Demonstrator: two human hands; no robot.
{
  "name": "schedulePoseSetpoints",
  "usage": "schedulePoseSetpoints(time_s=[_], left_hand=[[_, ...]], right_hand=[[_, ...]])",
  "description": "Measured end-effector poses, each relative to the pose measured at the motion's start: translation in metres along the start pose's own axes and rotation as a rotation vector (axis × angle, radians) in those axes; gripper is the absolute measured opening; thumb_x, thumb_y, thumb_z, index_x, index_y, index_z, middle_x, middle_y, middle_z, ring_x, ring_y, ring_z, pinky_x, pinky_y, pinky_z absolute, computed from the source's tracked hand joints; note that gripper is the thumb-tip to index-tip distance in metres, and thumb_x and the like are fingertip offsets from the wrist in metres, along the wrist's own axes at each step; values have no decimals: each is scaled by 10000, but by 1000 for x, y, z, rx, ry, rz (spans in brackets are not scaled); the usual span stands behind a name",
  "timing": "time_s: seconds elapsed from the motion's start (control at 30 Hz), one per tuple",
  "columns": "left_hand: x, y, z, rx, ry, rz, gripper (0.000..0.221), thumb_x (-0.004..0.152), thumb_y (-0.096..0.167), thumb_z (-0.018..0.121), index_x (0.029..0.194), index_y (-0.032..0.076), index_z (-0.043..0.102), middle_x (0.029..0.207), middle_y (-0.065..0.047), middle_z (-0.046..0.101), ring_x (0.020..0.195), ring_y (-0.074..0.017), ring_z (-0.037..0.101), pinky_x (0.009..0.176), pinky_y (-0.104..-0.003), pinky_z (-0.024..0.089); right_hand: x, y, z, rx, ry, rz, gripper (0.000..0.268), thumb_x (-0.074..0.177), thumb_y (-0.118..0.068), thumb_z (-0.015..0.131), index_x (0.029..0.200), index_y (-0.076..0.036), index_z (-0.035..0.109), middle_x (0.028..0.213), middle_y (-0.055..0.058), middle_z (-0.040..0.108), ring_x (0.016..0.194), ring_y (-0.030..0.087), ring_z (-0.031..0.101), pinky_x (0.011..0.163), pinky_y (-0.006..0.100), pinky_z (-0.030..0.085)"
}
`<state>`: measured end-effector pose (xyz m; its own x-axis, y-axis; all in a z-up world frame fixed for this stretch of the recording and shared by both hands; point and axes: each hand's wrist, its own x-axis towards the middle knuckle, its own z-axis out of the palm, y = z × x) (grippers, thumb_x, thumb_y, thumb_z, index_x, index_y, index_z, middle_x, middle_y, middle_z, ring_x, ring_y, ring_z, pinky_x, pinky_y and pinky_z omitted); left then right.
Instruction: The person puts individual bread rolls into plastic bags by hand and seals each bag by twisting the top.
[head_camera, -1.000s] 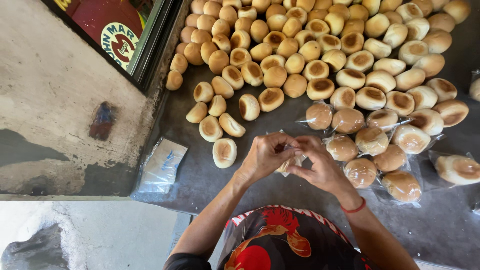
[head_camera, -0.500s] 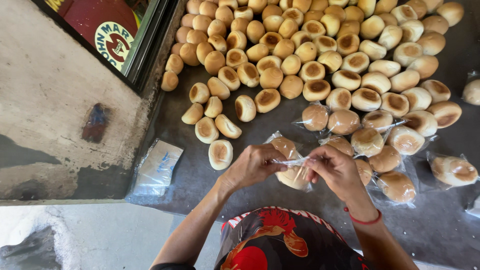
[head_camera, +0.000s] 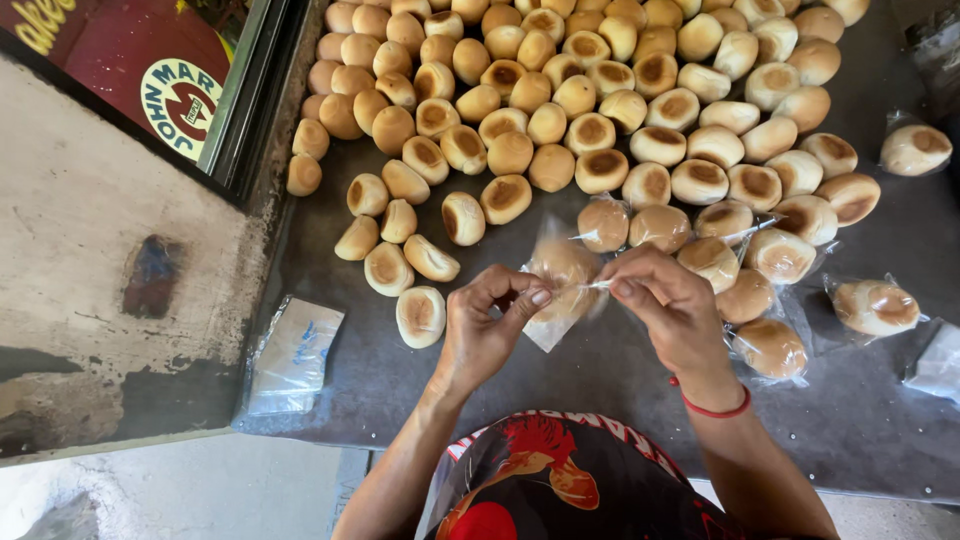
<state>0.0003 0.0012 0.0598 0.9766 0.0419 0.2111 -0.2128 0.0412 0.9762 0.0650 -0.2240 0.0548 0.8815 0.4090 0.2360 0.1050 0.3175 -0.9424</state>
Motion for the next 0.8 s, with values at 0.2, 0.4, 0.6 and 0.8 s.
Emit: schedulePoseSetpoints(time_s=[0.2,0.4,0.6,0.8], left_hand=[[9,-4,2,-16,18,16,92,945,75,757,1024,29,762,936,-28,737,816,-80,643,739,-251,537],[14,-6,-9,688,-85,106,119,858,194,791,931,100,800,842,-84,747,651,-196,682,584,-349,535],[21,-72,-22,507,-82,-279,274,962,292,707,954,41,817,815,-77,712,690,-217,642,622,-366,489],[9,-106,-24,-73,-213,-504,287,981,206,622,1102,-10,767,867,-9,685,785,-97,578,678,-278,459]], right_hand=[[3,17,-11,191,-120,-206,91,1011,-79,663,1089,-36,679,1074,62,690,1004,151,637,892,296,523],[1,52,-18,-302,-24,97,27,974,-34,698,979,-8,693,914,67,718,815,96,639,716,230,520],[-4,47,-3,-675,-92,-139,62,915,-33,724,969,-15,700,908,60,734,778,106,683,653,257,546],[-14,44,13,-873,-391,-312,118,876,-35,729,986,-4,700,1015,92,712,863,211,709,719,333,576]])
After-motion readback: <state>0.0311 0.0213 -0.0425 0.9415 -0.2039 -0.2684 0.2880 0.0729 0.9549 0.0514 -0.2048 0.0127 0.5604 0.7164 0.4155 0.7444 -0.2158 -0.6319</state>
